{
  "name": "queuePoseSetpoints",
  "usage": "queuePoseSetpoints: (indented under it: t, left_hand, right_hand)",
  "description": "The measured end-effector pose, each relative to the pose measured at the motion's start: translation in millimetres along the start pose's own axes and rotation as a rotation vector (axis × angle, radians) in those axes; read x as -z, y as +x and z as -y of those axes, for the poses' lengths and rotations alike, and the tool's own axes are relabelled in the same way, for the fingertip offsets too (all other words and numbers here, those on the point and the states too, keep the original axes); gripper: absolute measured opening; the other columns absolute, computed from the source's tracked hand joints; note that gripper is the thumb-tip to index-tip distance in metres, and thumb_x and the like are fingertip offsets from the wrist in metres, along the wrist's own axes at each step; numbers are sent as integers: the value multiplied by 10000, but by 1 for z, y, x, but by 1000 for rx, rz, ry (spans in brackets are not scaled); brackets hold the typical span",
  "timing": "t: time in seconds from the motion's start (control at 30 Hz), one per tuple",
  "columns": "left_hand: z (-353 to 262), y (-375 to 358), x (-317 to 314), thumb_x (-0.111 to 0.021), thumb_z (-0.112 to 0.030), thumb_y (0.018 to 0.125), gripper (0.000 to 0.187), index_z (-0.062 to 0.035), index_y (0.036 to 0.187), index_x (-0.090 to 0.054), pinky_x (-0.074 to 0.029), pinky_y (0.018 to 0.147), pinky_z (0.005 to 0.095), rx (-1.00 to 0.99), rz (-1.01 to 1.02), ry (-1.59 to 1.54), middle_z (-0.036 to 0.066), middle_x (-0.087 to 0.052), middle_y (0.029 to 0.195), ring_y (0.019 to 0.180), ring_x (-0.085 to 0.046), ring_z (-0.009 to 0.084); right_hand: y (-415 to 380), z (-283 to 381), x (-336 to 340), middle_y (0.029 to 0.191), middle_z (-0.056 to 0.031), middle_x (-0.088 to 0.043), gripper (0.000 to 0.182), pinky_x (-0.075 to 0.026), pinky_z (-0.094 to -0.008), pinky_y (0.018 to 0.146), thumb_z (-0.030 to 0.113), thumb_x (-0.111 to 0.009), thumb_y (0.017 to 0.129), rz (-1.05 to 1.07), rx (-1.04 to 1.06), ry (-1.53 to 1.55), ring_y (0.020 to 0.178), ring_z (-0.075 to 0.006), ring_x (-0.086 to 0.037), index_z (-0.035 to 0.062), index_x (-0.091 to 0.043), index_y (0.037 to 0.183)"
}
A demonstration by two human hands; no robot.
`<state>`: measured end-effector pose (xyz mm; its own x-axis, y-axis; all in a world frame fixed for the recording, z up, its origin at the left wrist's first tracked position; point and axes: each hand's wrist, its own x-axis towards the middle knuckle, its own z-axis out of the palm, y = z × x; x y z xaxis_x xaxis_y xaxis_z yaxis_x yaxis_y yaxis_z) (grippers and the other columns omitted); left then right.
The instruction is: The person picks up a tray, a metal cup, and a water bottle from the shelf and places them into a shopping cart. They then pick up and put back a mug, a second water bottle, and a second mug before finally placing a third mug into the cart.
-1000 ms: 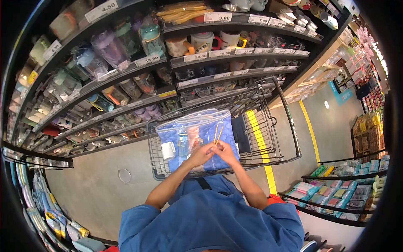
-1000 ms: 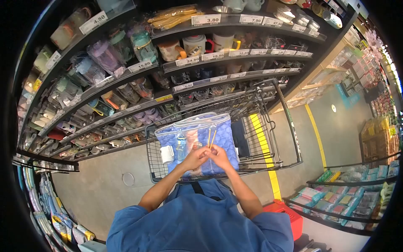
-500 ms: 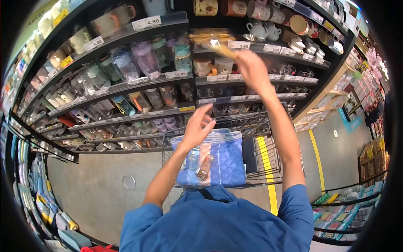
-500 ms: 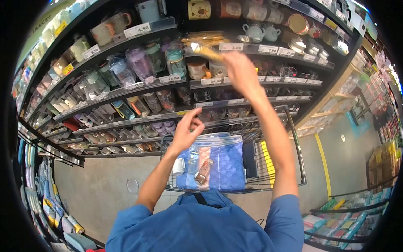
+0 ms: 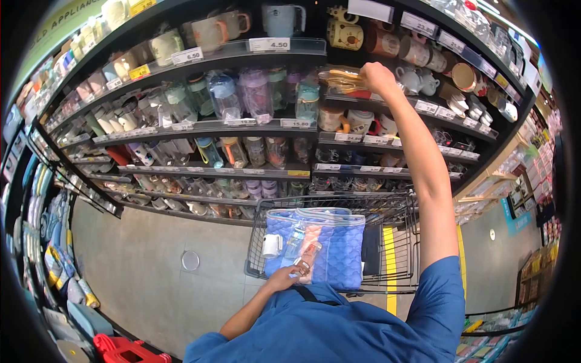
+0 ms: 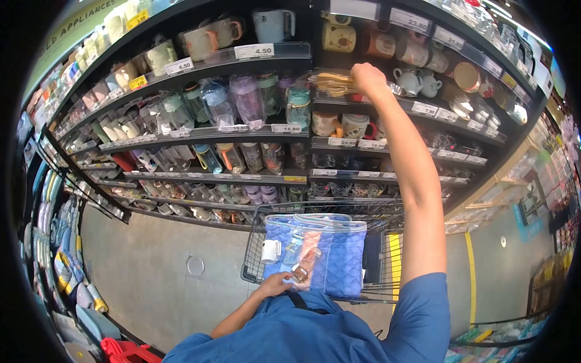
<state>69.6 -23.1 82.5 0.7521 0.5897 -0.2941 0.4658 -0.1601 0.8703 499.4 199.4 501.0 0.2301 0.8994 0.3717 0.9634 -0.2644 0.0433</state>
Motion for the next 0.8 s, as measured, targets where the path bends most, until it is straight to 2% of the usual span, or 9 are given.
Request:
queuePoseSetpoints:
  t: [0.13, 0.17, 0.27, 0.37, 0.43, 0.57, 0.73, 0.77, 0.8]
  left_hand:
    - [20, -10, -6, -684, -285, 816, 411, -46, 1140, -604, -495, 844, 383, 71, -64, 116, 174, -642, 1101, 992, -629, 308]
    - [21, -12, -6, -684, -285, 816, 411, -46, 1140, -604, -495, 844, 383, 82, -54, 111, 174, -642, 1101, 992, -629, 308]
    - [21, -8, -7, -680, -283, 820, 454, -47, 1196, -585, -519, 761, 360, 36, -85, 145, 167, -647, 1096, 825, -661, 261]
    - [14, -5, -5, -672, -285, 823, 416, -33, 1147, -602, -500, 827, 388, 96, -39, 72, 176, -641, 1097, 925, -642, 311]
    - [22, 0, -8, -670, -283, 824, 416, -47, 1158, -599, -502, 821, 386, 79, -30, 81, 176, -642, 1097, 910, -646, 309]
    - [22, 3, -7, -669, -293, 825, 422, -69, 1175, -592, -503, 824, 382, 73, -20, 107, 172, -643, 1094, 915, -648, 310]
    - [9, 0, 2, -672, -303, 822, 425, -82, 1176, -594, -498, 838, 386, 148, -1, 91, 158, -645, 1096, 969, -633, 317]
    - [17, 2, 1, -672, -301, 821, 421, -86, 1175, -596, -498, 835, 388, 117, -25, 106, 154, -645, 1096, 972, -630, 318]
    - [22, 2, -2, -671, -298, 820, 417, -90, 1174, -597, -497, 832, 390, 94, -44, 117, 150, -645, 1097, 975, -628, 319]
  right_hand:
    - [9, -5, -14, 990, -199, -665, 221, -522, -443, 825, 94, -621, 764, -75, -1, 2, 955, -359, -641, 82, -701, 970]
    - [9, -4, -14, 1013, -189, -655, 319, -512, -424, 834, 59, -636, 727, -110, 22, -6, 970, -354, -626, 94, -688, 1039]
    - [1, -9, -18, 988, -207, -649, 289, -504, -434, 834, 59, -632, 716, -190, 148, 85, 953, -359, -625, 66, -698, 997]
    - [1, -14, -25, 981, -201, -651, 287, -504, -435, 833, 57, -625, 720, -253, 146, 56, 948, -354, -628, 64, -699, 996]
    - [1, -17, -31, 985, -196, -657, 276, -504, -430, 840, 60, -607, 737, -299, 104, 29, 955, -345, -631, 71, -703, 995]
    - [5, -18, -32, 972, -169, -681, 219, -512, -422, 838, 132, -616, 781, -143, -36, 175, 948, -337, -644, 117, -715, 975]
    - [-1, -23, -27, 949, -164, -683, 220, -506, -416, 847, 150, -597, 778, -178, 67, 257, 949, -329, -644, 101, -708, 963]
    - [-4, -25, -29, 902, -179, -683, 229, -520, -393, 778, 115, -607, 780, -332, 146, 226, 837, -336, -663, 43, -693, 980]
    - [-10, -26, -29, 900, -170, -688, 226, -522, -375, 768, 136, -624, 797, -447, 217, 259, 827, -308, -671, 43, -691, 993]
